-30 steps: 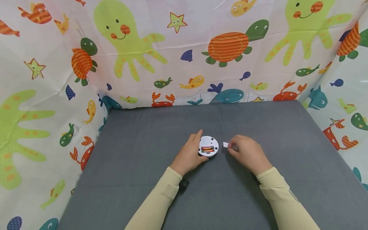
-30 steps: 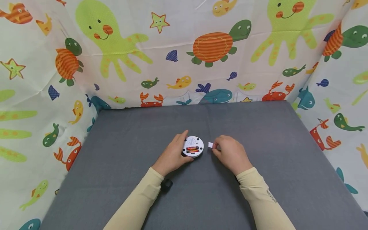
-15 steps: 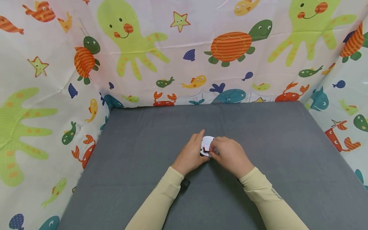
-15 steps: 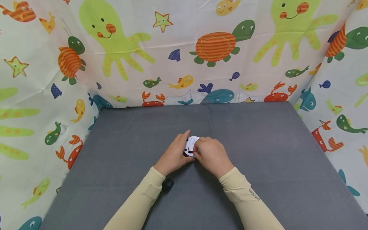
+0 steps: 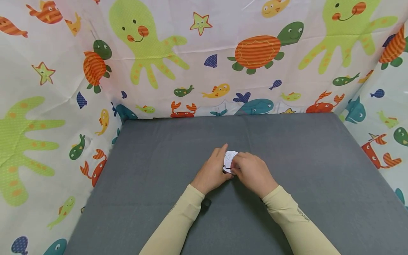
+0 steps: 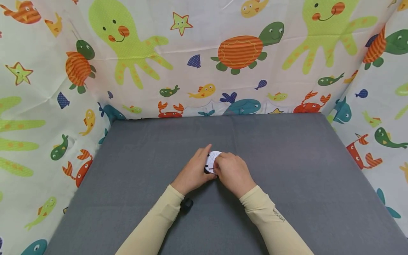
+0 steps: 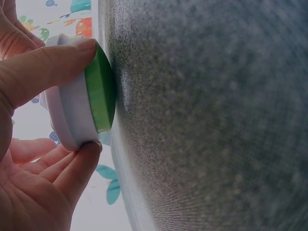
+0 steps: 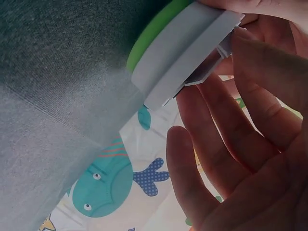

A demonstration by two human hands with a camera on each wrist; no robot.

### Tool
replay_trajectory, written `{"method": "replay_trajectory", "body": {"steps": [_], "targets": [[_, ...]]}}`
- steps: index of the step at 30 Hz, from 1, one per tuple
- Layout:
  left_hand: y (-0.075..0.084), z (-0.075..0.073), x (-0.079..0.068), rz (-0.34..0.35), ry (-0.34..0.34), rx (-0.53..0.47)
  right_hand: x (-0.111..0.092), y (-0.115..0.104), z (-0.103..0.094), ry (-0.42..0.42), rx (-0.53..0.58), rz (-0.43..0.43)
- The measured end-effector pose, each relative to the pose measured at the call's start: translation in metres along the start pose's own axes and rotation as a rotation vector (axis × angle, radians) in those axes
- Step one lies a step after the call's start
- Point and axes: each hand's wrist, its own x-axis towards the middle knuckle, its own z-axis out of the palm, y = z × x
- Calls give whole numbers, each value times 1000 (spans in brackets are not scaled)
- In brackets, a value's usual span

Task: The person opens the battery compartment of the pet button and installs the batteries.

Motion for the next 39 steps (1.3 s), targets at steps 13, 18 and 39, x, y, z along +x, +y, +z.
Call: {"method": "replay_trajectory", "body": {"steps": [13, 18, 39], "targets": [[2, 1, 0, -27, -11, 17, -1, 12, 1, -3, 114, 137], [3, 0, -1, -25, -10, 33, -1, 19, 0, -76, 194, 248], [0, 0, -2, -1, -31, -10, 3, 22, -4, -178, 245, 261]]}}
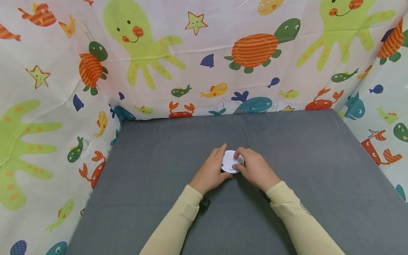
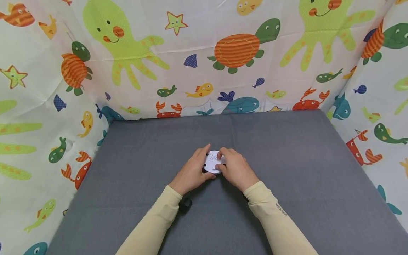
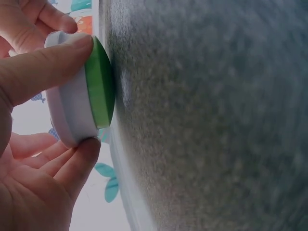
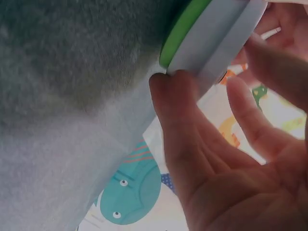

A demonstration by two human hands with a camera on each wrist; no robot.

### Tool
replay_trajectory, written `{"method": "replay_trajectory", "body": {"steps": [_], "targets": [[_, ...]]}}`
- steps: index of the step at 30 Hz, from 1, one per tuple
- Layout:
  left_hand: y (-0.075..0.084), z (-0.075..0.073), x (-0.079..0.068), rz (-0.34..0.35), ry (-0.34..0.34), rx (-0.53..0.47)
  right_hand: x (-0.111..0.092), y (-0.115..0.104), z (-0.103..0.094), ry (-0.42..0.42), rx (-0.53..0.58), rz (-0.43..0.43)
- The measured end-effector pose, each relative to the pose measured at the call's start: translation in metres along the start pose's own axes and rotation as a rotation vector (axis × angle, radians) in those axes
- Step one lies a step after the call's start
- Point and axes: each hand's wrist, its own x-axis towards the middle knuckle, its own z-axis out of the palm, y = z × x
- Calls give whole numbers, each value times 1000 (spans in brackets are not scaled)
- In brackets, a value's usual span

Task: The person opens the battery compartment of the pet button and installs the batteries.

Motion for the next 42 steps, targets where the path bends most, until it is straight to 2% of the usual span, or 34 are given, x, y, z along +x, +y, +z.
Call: {"method": "replay_trajectory", "body": {"steps": [6, 9, 15, 19, 29, 36, 42], "targets": [[-4, -3, 0, -14, -2, -8, 0, 8, -11, -118, 30, -1], [-5, -3, 0, -26, -7, 20, 0, 10, -14, -157, 27, -4], [-4, -1, 1, -42, -59, 26, 0, 13, -13, -212, 17, 22], [-3, -1, 1, -39, -63, 0, 0, 12, -12, -208, 16, 39], [-2, -8, -1, -25, -30, 32, 2, 10, -14, -156, 35, 60], [-2, -10, -1, -32, -22, 32, 5, 8, -6, -175, 18, 46], [-2, -10, -1, -34, -16, 35, 6, 10, -1, -152, 11, 58]]}}
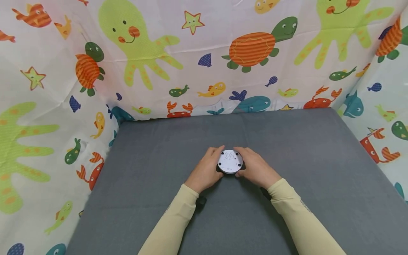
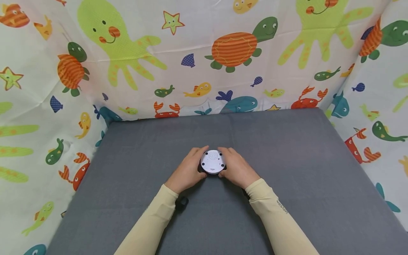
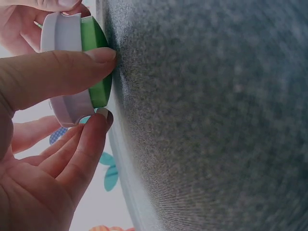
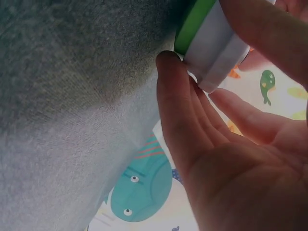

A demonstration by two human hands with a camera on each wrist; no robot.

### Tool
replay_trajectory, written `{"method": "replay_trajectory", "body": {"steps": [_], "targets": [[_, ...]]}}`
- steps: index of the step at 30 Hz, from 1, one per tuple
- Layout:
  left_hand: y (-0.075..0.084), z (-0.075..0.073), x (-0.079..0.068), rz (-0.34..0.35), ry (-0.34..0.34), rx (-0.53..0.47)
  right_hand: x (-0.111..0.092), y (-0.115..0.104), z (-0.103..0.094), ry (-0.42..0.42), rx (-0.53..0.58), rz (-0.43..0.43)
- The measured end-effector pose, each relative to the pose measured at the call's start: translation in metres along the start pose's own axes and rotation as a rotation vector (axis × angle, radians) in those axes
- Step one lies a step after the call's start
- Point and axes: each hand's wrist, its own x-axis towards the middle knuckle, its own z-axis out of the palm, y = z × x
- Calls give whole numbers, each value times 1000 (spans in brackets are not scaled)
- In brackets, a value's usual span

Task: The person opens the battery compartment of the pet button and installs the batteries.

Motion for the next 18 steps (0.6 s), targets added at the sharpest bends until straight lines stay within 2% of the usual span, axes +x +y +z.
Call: {"method": "replay_trajectory", "body": {"steps": [5, 12, 18], "targets": [[-1, 1, 2, -5, 19, -13, 0, 5, -2, 17, 36, -7], [-5, -3, 1, 4, 11, -95, 1, 10, -6, 2, 66, -50], [-4, -7, 1, 1, 4, -162, 2, 11, -8, 64, 64, -53]]}}
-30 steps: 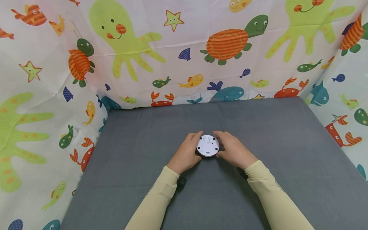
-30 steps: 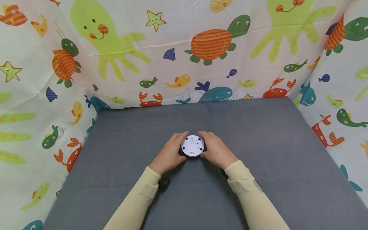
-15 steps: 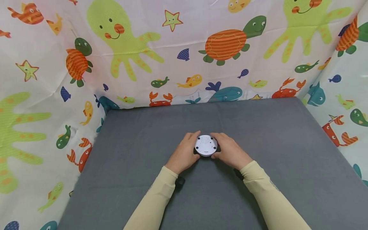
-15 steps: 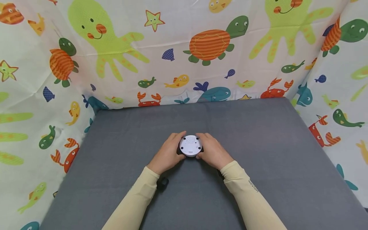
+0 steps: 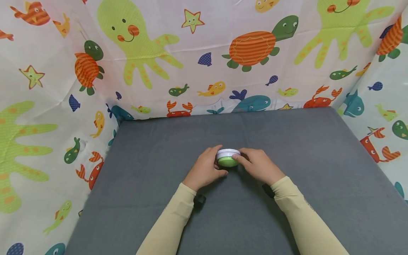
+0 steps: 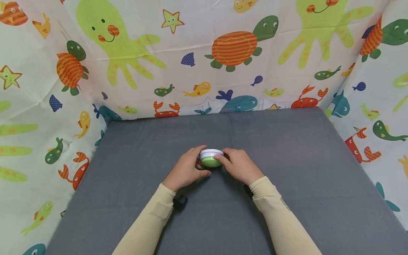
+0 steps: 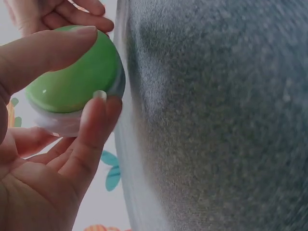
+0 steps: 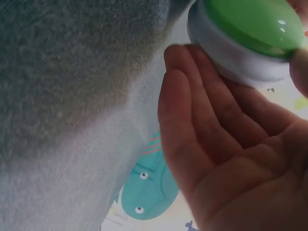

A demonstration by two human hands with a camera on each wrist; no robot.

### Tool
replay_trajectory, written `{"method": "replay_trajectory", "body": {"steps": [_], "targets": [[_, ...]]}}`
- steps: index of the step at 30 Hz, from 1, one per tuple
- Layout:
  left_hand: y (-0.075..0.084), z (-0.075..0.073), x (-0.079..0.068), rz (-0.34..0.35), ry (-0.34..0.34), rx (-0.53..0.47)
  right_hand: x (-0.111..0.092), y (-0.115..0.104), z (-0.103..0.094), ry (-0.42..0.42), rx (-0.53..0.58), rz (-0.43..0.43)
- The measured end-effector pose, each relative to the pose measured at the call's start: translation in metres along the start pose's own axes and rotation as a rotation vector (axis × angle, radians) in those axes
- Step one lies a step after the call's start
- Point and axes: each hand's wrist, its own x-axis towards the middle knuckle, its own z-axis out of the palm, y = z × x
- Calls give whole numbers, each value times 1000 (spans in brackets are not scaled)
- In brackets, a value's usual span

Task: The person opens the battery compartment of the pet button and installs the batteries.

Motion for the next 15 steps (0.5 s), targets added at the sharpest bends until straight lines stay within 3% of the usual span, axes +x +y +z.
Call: {"method": "replay_trajectory", "body": {"steps": [10, 15], "targets": [[0, 0, -2, -1, -14, -35, 0, 3, 1, -31, 77, 110], [-1, 2, -1, 7, -21, -27, 0, 6, 3, -14, 101, 103]]}}
